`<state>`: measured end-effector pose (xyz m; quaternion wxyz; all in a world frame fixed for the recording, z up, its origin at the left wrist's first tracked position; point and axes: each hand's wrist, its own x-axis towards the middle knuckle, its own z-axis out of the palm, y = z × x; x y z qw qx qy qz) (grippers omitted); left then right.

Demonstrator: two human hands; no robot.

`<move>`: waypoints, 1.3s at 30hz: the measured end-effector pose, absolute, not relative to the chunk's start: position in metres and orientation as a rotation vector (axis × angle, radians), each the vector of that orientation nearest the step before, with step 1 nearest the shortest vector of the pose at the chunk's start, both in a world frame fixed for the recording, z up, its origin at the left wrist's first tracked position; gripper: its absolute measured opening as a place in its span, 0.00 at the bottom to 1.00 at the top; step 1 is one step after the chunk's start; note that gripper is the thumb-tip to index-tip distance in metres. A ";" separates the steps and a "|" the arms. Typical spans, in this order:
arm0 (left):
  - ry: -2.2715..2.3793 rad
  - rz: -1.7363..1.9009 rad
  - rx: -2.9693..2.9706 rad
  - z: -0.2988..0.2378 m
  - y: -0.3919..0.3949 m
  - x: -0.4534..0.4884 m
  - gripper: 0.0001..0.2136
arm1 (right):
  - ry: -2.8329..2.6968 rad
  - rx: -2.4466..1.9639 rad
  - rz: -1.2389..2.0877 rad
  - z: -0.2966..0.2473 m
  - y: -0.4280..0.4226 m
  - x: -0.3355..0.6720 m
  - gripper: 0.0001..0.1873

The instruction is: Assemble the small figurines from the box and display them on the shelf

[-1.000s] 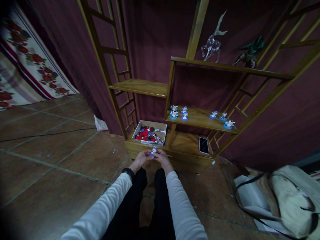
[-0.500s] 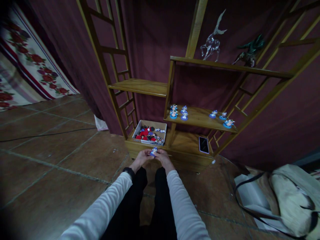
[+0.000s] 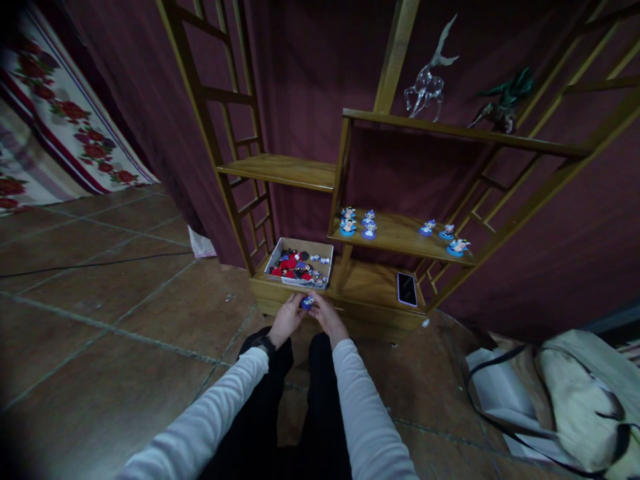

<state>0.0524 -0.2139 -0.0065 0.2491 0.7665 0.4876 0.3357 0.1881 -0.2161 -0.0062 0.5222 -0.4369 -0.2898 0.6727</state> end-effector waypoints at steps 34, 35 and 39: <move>1.385 0.502 2.738 0.013 -0.238 0.060 0.16 | -0.717 -1.088 1.526 -0.009 -0.218 0.193 0.13; 1.382 0.502 2.738 0.014 -0.239 0.060 0.16 | -0.710 -1.083 1.531 -0.009 -0.218 0.193 0.12; 1.362 0.584 2.613 0.011 -0.238 0.058 0.18 | -0.677 -1.088 1.533 -0.010 -0.217 0.193 0.11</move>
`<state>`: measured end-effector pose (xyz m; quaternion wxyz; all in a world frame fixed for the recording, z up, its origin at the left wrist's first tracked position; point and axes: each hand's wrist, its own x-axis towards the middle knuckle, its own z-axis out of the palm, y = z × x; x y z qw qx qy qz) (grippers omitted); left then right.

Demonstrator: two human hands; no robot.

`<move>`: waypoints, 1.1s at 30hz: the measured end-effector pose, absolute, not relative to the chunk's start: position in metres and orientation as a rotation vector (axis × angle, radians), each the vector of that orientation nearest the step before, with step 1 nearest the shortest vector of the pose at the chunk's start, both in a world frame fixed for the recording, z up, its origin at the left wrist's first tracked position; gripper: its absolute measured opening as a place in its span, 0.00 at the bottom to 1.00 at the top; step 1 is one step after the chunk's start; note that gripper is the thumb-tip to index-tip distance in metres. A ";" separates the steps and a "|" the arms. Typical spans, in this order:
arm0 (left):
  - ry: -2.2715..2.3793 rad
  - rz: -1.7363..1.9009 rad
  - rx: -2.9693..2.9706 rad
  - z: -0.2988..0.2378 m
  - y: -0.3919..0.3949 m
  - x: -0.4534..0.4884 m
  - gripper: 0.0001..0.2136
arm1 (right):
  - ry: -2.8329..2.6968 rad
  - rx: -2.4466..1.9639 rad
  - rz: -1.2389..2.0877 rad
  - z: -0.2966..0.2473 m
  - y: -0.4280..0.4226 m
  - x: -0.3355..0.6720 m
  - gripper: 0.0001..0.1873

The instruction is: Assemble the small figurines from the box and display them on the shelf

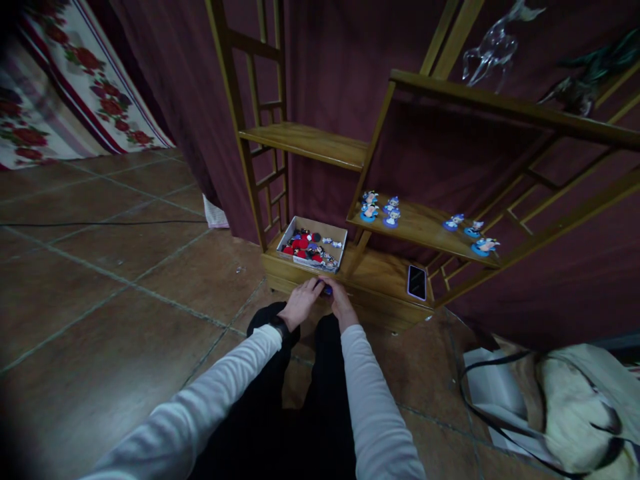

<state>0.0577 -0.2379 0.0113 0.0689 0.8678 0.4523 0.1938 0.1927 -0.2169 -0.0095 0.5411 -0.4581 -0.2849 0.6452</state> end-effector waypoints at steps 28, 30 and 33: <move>0.909 1.031 0.845 -0.011 -0.203 0.043 0.12 | -0.712 -0.984 1.502 -0.021 -0.214 0.187 0.22; 0.896 1.050 0.800 -0.013 -0.202 0.043 0.09 | -0.702 -0.995 1.486 -0.021 -0.215 0.186 0.21; 0.887 1.057 0.767 -0.015 -0.202 0.042 0.07 | -0.707 -0.988 1.497 -0.020 -0.217 0.186 0.19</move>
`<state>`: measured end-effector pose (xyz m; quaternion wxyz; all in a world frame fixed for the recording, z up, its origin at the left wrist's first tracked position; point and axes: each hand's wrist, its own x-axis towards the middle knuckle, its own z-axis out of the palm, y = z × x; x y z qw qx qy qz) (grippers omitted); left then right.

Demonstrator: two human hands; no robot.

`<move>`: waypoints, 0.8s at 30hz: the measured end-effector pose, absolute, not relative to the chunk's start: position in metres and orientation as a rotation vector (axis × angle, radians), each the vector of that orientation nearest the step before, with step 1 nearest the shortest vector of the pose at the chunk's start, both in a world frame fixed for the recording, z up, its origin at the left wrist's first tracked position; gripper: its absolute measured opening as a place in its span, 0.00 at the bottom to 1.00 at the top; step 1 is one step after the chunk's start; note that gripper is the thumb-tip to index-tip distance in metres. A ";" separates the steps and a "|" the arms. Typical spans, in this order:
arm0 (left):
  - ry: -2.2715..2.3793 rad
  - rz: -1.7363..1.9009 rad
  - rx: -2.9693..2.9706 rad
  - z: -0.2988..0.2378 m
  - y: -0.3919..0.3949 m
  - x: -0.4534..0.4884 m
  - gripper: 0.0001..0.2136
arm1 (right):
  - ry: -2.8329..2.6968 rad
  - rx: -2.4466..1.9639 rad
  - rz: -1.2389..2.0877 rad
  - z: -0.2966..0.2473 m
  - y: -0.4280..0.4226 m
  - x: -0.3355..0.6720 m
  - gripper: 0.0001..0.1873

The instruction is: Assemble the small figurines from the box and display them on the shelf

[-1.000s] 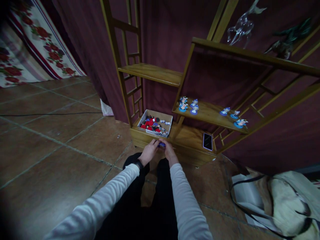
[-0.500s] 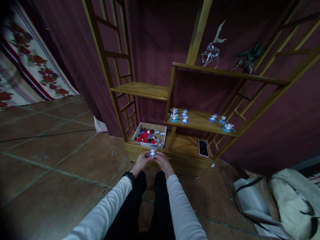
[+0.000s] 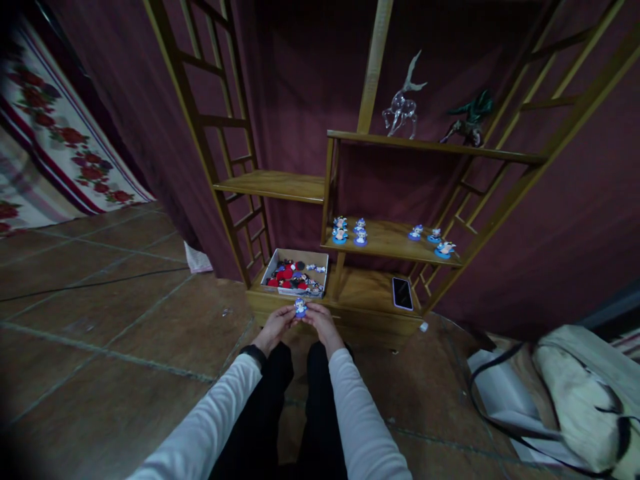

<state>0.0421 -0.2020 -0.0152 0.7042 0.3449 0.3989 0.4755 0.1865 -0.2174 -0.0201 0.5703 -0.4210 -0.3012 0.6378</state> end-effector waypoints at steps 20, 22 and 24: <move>0.847 1.048 0.566 -0.009 -0.213 0.049 0.05 | -0.783 -1.054 1.444 -0.015 -0.229 0.187 0.19; 0.807 1.031 0.579 -0.009 -0.215 0.049 0.05 | -0.774 -1.050 1.436 -0.016 -0.230 0.187 0.19; 0.777 1.035 0.604 -0.009 -0.218 0.049 0.06 | -0.765 -1.045 1.430 -0.015 -0.232 0.187 0.19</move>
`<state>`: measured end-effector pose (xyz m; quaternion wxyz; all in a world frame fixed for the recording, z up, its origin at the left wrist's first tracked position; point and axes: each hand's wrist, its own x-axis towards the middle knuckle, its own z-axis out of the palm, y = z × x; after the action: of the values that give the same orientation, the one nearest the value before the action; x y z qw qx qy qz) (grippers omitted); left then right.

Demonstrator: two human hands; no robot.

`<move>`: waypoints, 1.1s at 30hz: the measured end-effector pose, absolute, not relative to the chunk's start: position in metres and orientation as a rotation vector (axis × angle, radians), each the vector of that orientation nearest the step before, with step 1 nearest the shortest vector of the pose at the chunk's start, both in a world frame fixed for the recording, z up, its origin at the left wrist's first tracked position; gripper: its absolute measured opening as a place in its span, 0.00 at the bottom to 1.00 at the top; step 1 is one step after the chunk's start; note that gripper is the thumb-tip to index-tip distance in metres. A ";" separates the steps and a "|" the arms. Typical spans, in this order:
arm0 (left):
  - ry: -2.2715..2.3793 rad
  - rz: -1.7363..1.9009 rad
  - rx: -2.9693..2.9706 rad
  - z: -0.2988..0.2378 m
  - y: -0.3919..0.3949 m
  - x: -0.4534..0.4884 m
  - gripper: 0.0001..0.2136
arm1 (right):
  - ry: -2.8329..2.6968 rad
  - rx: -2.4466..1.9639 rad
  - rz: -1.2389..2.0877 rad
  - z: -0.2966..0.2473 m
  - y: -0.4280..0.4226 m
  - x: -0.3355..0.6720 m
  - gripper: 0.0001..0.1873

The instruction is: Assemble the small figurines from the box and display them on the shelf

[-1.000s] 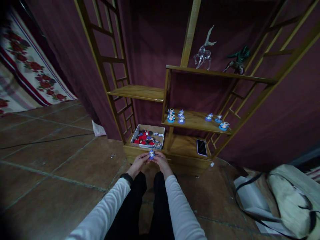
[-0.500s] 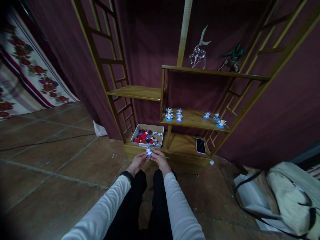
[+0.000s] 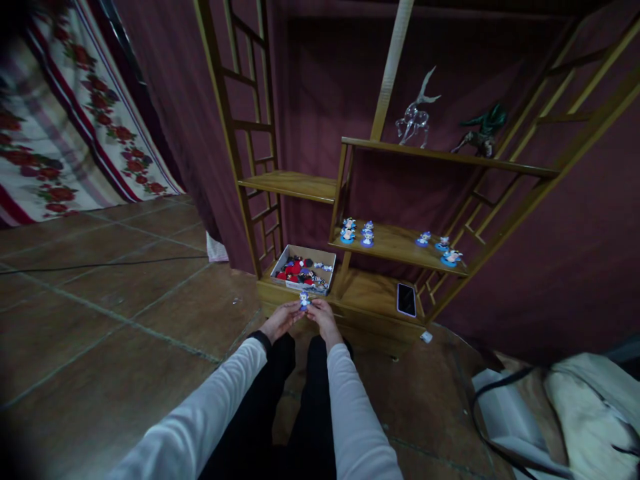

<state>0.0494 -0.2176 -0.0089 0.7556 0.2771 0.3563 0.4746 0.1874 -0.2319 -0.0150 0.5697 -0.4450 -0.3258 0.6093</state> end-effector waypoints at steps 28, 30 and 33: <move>0.869 1.023 0.677 -0.004 -0.227 0.051 0.07 | -0.885 -1.087 1.365 -0.011 -0.242 0.178 0.25; 0.875 1.024 0.667 -0.003 -0.227 0.052 0.07 | -0.877 -1.092 1.365 -0.011 -0.241 0.176 0.25; 0.875 1.027 0.640 -0.003 -0.227 0.053 0.08 | -0.866 -1.091 1.365 -0.012 -0.239 0.175 0.26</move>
<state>0.0529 -0.2268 -0.0034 0.7338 0.2912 0.3982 0.4671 0.1747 -0.2394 -0.0121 0.5609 -0.4632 -0.3674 0.5795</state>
